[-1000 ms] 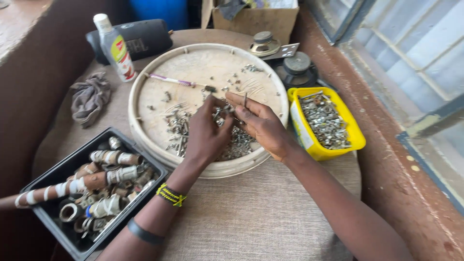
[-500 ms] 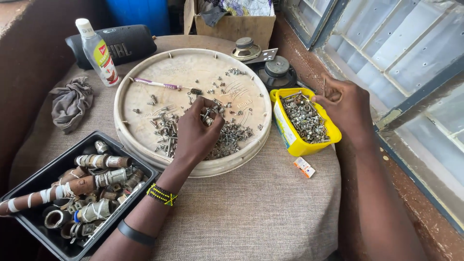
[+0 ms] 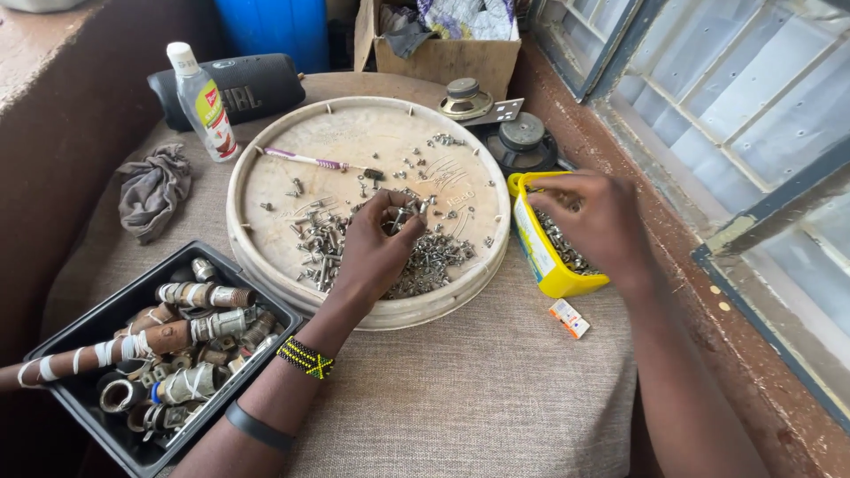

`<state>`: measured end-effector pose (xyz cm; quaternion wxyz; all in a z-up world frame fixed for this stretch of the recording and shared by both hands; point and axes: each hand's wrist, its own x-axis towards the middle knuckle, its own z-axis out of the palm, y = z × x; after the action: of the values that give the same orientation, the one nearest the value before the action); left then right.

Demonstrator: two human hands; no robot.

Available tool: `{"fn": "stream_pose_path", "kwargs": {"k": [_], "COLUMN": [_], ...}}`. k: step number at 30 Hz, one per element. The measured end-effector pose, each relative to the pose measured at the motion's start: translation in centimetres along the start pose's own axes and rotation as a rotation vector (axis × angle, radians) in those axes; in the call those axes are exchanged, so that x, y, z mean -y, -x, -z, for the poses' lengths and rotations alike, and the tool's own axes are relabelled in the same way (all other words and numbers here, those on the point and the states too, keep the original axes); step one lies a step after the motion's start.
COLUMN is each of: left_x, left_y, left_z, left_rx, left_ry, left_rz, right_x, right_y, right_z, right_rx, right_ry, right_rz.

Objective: Sorting and inspecting various metal hardware components like screws and bolts from a pile into a separate container.

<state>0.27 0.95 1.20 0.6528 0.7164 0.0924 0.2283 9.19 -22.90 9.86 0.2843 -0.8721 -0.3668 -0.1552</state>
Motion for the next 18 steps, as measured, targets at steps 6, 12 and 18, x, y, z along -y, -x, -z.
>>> {"fn": "stream_pose_path", "kwargs": {"k": [6, 12, 18], "left_x": [0.0, -0.6, -1.5], "left_y": [0.3, 0.5, 0.5], "left_z": [-0.1, 0.2, 0.4], "left_rx": [0.014, -0.003, -0.032], "left_ry": [0.071, 0.054, 0.035], "left_rz": [-0.011, -0.024, -0.015], "right_x": [4.3, 4.6, 3.4], "right_y": [-2.4, -3.6, -2.8], "right_z": [-5.4, -6.7, -7.2], "right_rx": [0.124, 0.074, 0.073], "right_ry": [-0.331, -0.409, -0.546], "right_rz": [0.302, 0.354, 0.240]}}
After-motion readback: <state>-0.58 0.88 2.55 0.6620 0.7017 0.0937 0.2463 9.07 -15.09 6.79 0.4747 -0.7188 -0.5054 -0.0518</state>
